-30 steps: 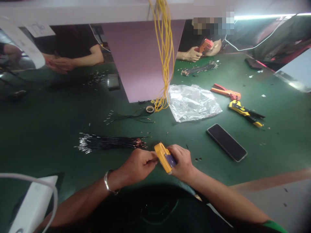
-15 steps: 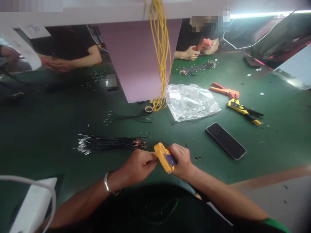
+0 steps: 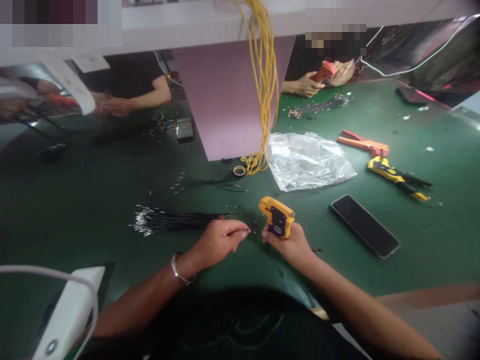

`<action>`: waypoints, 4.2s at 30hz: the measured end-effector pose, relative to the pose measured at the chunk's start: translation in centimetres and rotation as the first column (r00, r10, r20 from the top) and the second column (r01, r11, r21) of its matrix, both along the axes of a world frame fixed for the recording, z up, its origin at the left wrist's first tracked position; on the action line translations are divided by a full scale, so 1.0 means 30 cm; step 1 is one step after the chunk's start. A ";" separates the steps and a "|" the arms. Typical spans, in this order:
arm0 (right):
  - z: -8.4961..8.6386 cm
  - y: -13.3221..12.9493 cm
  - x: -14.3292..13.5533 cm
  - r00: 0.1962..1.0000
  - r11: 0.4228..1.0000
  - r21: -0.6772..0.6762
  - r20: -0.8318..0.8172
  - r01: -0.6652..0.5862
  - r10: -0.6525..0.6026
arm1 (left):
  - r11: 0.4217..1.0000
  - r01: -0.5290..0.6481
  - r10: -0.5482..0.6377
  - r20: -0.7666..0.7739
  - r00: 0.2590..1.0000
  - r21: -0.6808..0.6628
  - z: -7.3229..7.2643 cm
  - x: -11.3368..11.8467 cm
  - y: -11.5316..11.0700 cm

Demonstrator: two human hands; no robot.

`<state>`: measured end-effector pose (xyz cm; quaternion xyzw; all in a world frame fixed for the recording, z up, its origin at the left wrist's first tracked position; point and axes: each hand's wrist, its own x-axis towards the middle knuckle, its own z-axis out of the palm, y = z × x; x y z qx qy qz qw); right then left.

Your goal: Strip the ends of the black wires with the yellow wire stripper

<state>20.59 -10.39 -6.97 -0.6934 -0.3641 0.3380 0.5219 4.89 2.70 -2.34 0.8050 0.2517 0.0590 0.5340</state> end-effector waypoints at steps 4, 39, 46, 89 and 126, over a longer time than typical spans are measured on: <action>0.043 -0.009 0.007 0.906 0.976 0.018 -0.367 -0.219 0.210 | 0.977 -0.057 0.029 0.132 0.991 0.208 -0.003 -0.019 0.034; 0.048 -0.037 -0.044 0.754 0.895 0.032 -0.526 -0.445 0.393 | 0.578 -0.021 -0.116 0.107 0.988 0.816 0.029 -0.055 0.059; 0.048 -0.033 -0.045 0.768 0.901 0.007 -0.520 -0.434 0.374 | 0.565 0.004 -0.126 0.082 0.989 0.825 0.035 -0.057 0.059; 0.026 -0.045 -0.074 0.813 0.922 -0.110 -0.519 -0.372 0.266 | 0.580 0.016 -0.136 0.078 0.988 0.814 0.020 -0.062 0.069; 0.053 -0.034 -0.085 0.762 0.929 -0.081 -0.600 -0.360 0.243 | 0.848 0.050 -0.115 0.091 0.989 0.527 0.022 -0.065 0.076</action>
